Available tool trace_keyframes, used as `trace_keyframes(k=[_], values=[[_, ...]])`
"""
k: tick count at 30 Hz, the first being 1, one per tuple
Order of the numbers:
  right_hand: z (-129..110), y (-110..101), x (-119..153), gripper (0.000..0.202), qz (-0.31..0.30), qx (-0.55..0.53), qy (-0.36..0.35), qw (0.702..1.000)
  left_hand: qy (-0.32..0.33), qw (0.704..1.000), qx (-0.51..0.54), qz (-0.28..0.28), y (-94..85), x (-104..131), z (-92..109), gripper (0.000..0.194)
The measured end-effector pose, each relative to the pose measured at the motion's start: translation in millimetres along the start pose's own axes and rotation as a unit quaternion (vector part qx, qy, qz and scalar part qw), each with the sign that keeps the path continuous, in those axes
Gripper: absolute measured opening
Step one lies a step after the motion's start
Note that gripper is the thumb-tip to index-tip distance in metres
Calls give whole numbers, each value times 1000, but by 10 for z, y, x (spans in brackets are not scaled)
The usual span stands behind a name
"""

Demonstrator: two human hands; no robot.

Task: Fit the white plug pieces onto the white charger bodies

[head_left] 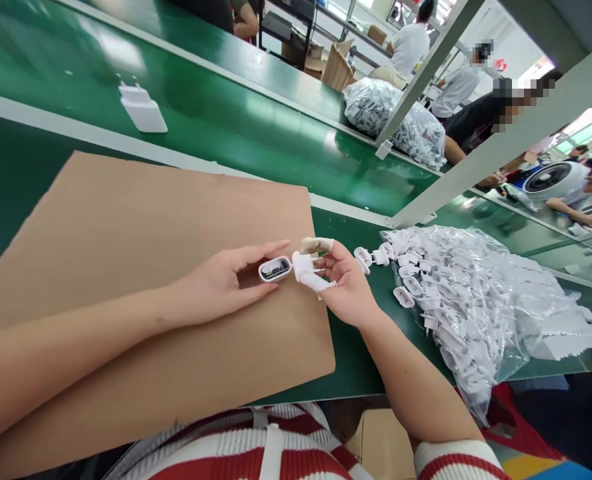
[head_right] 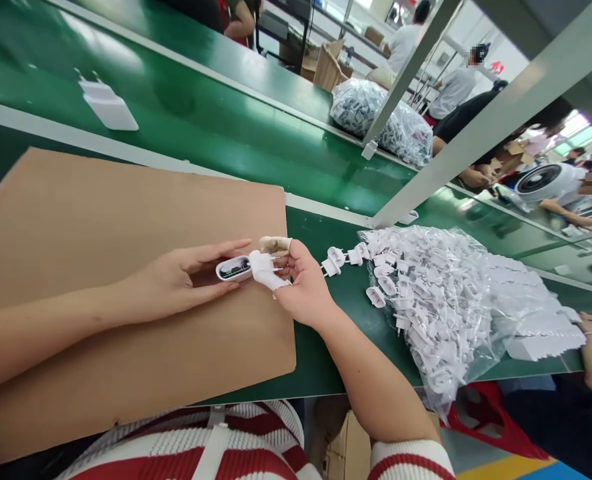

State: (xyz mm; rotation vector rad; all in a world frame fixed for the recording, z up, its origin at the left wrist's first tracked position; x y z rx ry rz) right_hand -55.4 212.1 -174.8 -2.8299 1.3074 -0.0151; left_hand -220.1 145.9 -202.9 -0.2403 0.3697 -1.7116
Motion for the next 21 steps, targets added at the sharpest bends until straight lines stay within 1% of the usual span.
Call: trace_keyframes(k=[1, 2, 3, 4, 6, 8, 11, 12, 14, 19, 21], values=[[-20, -29, 7, 51, 15, 22, -14, 1000, 2, 1000, 19, -2, -9, 0, -9, 76], [-50, -54, 17, 46, 28, 47, -27, 998, -2, 1000, 24, 3, -28, 0, -24, 76], [-90, -69, 31, 40, 36, 76, -40, 996, -5, 1000, 15, 10, -51, -2, -34, 69], [-141, -71, 48, 33, 40, 110, -56, 992, -3, 1000, -1, 16, -71, -6, -31, 59], [-274, -35, 90, 20, 41, 193, -99, 975, 16, 999, -29, 9, -77, -19, 3, 40], [-410, 52, 142, 16, 42, 291, -152, 944, 44, 998, -37, 0, -75, -25, 51, 33], [-514, 237, 208, 21, 31, 398, -218, 891, 64, 997, -33, -1, -86, -19, 74, 28], [-519, 292, 220, 23, 26, 417, -232, 879, 64, 997, -32, -1, -89, -17, 69, 27], [-505, 367, 226, 24, 16, 436, -245, 866, 61, 998, -32, 0, -93, -11, 54, 28], [-469, 397, 193, 22, 15, 454, -224, 862, 60, 998, -23, -3, -91, -10, 43, 27], [-492, 394, 201, 23, 22, 453, -231, 861, 63, 998, -25, 0, -94, -10, 48, 27]])
Point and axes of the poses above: each hand's wrist, its own x-axis away from the middle knuckle, its own y-axis out of the palm, z = x × y, the point moved 8 cm from there along -x, towards the middle knuckle, and after that the axes turned 5 degrees about -z, right-handed, at the moved point
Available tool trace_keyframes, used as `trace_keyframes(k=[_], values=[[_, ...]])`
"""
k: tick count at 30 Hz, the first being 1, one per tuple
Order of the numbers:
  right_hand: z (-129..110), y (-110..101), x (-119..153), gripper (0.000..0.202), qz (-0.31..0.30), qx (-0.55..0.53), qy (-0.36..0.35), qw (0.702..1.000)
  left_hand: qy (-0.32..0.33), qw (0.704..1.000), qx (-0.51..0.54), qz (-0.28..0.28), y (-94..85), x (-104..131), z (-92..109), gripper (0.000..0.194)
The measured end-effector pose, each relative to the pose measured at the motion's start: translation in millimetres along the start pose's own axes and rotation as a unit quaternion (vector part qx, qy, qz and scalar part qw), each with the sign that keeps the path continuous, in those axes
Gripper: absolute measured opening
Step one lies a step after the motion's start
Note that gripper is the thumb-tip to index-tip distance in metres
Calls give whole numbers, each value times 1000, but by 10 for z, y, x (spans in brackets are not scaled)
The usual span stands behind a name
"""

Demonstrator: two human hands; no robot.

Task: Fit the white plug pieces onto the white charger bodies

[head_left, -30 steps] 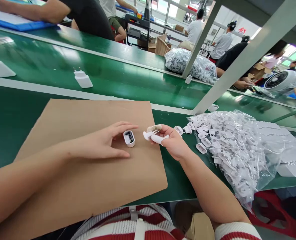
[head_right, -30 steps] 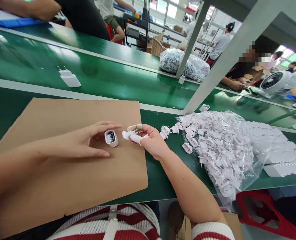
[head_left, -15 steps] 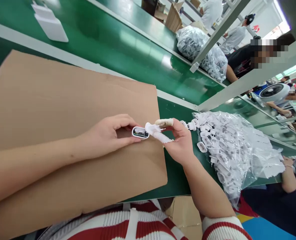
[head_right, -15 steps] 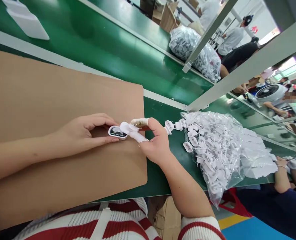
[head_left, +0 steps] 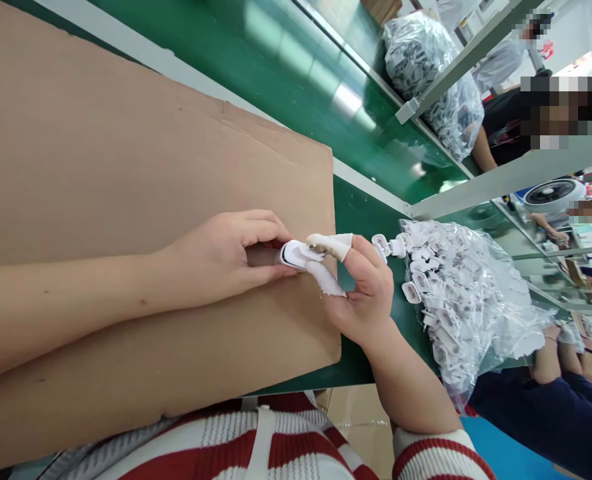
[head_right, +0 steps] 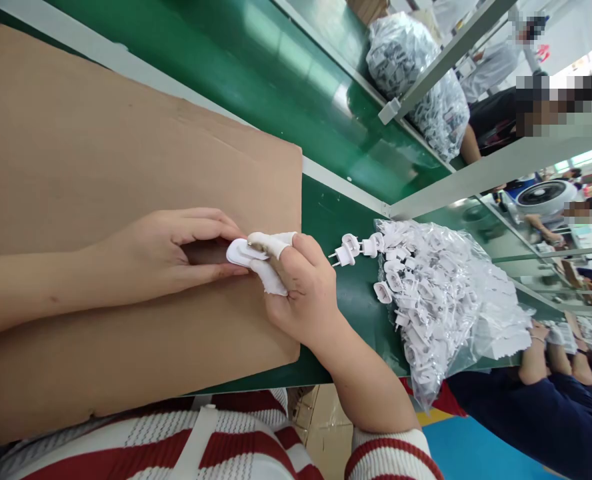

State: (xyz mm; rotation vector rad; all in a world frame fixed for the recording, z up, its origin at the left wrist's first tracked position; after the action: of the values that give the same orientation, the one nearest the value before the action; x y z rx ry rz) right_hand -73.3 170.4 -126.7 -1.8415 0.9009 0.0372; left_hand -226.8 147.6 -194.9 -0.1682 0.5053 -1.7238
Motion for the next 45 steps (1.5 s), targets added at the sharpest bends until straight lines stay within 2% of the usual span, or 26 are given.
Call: trace_keyframes(k=[4, 9, 22, 25, 31, 37, 41, 45], values=[[-50, -5, 4, 25, 7, -4, -29, 1000, -4, 1000, -12, 3, 3, 4, -6, 29], [-35, 63, 17, 23, -22, 28, -10, 999, -9, 1000, -9, 1, 11, 3, -15, 26], [-52, 45, 41, 9, 24, 179, -3, 984, -23, 1000, -8, 17, -3, 16, 8, 31], [-42, 57, 48, 8, 24, 176, -5, 984, -35, 999, -9, 15, 7, 18, 2, 32], [-6, 92, -24, 14, -57, 169, 8, 984, -39, 999, -12, 28, -1, 24, 35, 33], [51, 65, -104, 12, -93, 133, 30, 986, -32, 999, -19, 29, 0, 11, 50, 36], [115, 115, -65, 5, -78, 83, 51, 992, -28, 999, -12, 25, 16, 5, 71, 36], [27, 126, -47, 11, -54, 142, 14, 988, -29, 999, -15, 18, 26, -1, 90, 36]])
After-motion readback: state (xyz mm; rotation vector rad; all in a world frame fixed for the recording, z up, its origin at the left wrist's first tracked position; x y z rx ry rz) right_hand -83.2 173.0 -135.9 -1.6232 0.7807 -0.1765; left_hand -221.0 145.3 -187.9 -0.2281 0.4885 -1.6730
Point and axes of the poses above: each hand's wrist, its own x-axis away from the middle knuckle, its own y-axis out of the palm, z = x × y, the point moved 8 cm from there along -x, towards the middle knuckle, and after that the axes turned 5 degrees about -z, right-handed, at the moved point
